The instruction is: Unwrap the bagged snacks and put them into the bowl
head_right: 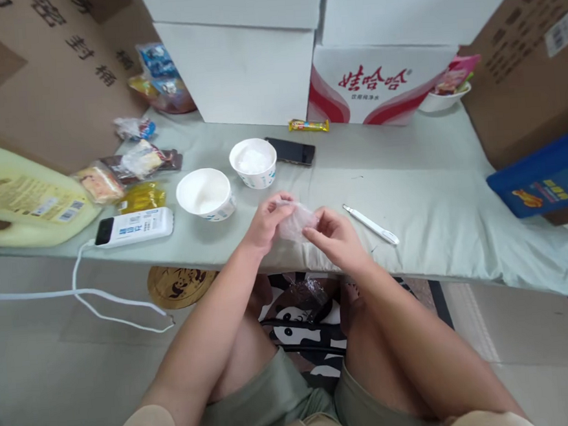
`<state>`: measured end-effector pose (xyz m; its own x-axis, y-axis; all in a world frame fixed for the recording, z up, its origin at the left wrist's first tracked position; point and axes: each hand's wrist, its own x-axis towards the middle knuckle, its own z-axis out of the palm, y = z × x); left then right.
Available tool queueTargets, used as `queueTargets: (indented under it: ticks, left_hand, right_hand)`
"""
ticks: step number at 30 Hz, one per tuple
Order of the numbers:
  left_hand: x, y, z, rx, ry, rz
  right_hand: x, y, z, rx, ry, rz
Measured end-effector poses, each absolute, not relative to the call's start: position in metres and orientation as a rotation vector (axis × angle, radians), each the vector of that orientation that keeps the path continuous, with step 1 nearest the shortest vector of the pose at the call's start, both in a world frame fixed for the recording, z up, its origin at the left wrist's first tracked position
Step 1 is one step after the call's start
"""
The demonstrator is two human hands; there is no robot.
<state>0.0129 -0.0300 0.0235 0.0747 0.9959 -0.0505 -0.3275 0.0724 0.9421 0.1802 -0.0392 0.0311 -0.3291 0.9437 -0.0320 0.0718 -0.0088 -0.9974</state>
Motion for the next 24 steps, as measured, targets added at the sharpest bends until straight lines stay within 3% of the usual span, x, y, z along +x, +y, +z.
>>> queueTargets:
  ticks: [6,11,14,17,24]
  left_hand:
    - [-0.004,-0.029,0.030,0.610,0.962,1.359]
    - [-0.016,-0.027,0.029,0.692,1.181,1.189]
    - [-0.016,-0.028,0.028,0.781,1.168,1.149]
    - [-0.011,-0.030,0.025,0.893,1.197,1.096]
    - [-0.010,-0.033,0.020,0.991,1.169,0.949]
  right_hand:
    - [0.171,-0.023,0.055,-1.161,-1.562,0.982]
    - [0.123,0.026,0.102,-1.183,-2.006,0.302]
    - [0.079,0.062,0.110,-1.134,-2.411,0.066]
    - [0.042,0.094,0.097,-1.230,-2.820,0.016]
    - [0.012,0.131,0.078,-1.320,-3.217,0.435]
